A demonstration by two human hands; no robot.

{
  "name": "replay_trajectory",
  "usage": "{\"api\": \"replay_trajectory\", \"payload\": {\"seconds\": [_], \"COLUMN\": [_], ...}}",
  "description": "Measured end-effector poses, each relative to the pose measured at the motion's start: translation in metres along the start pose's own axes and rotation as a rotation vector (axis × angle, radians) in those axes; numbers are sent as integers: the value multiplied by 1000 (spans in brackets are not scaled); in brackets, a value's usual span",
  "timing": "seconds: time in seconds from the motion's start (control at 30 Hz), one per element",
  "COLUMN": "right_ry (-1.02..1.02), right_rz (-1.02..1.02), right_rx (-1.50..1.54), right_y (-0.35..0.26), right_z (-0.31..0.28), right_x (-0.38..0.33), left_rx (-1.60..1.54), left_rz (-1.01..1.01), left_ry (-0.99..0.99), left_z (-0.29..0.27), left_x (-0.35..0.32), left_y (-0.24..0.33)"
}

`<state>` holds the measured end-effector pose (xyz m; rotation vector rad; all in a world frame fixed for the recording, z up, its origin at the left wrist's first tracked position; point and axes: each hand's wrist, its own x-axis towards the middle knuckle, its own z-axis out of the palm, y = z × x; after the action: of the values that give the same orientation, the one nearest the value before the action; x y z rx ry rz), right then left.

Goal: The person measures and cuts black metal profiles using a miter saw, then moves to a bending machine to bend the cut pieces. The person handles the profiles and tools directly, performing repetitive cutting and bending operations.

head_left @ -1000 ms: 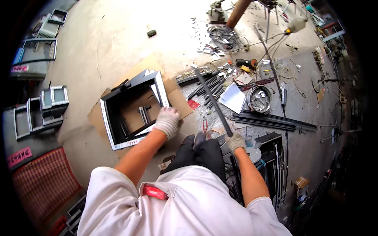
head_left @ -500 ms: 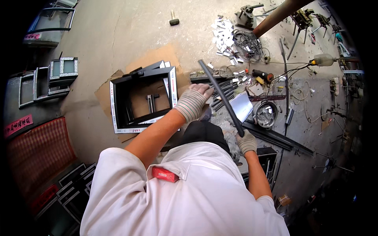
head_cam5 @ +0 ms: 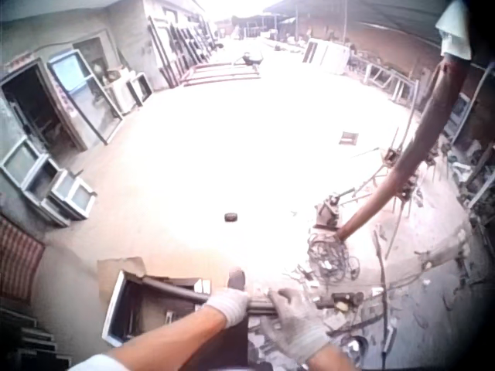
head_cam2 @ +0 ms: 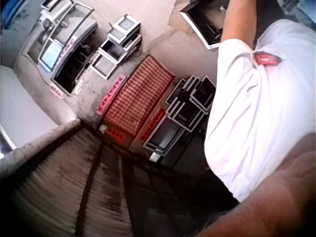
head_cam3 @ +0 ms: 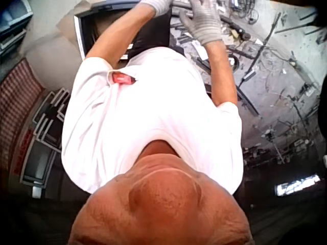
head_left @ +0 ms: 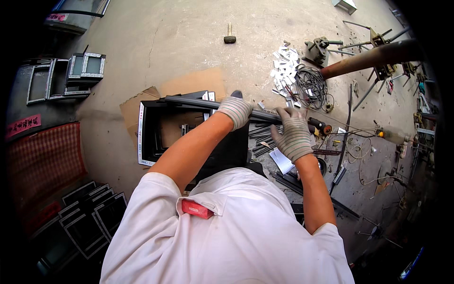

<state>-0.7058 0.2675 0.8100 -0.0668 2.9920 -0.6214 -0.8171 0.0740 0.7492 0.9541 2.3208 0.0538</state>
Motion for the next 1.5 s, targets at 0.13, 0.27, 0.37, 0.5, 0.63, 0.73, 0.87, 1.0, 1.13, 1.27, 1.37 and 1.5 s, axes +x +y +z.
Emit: {"api": "replay_trajectory", "payload": {"seconds": [0.13, 0.27, 0.37, 0.5, 0.63, 0.73, 0.87, 1.0, 1.13, 1.27, 1.37, 1.5], "right_ry": [127, -86, -193, -386, -209, -6, 22, -117, -109, -89, 28, 98], "right_rz": [-537, -631, -105, 474, 964, 1310, 1215, 931, 842, 821, 758, 548], "right_rx": [501, 715, 255, 124, 160, 748, 863, 474, 499, 734, 979, 946], "right_y": [-103, -92, 30, 186, 265, 282, 261, 283, 350, 394, 430, 472], "right_z": [-29, 17, 76, 58, 30, 36, 11, -18, -40, -111, -173, -252], "right_x": [124, 228, 271, 261, 242, 268, 367, 470, 584, 722, 809, 884], "left_rx": [-41, 61, -280, -345, -384, -413, -491, -587, -571, -486, -443, -322], "left_rz": [-58, -119, -409, -670, -789, -760, -728, -635, -517, -523, -408, -296], "left_ry": [151, -261, -327, -388, -291, -138, -67, -37, -9, -65, -54, -82], "left_z": [54, -105, -84, -140, -207, -235, -270, -306, -353, -427, -501, -606], "left_x": [120, 154, 197, 175, 163, 180, 226, 301, 394, 495, 574, 669], "left_y": [-85, -101, -199, -320, -394, -412, -389, -350, -325, -311, -296, -258]}}
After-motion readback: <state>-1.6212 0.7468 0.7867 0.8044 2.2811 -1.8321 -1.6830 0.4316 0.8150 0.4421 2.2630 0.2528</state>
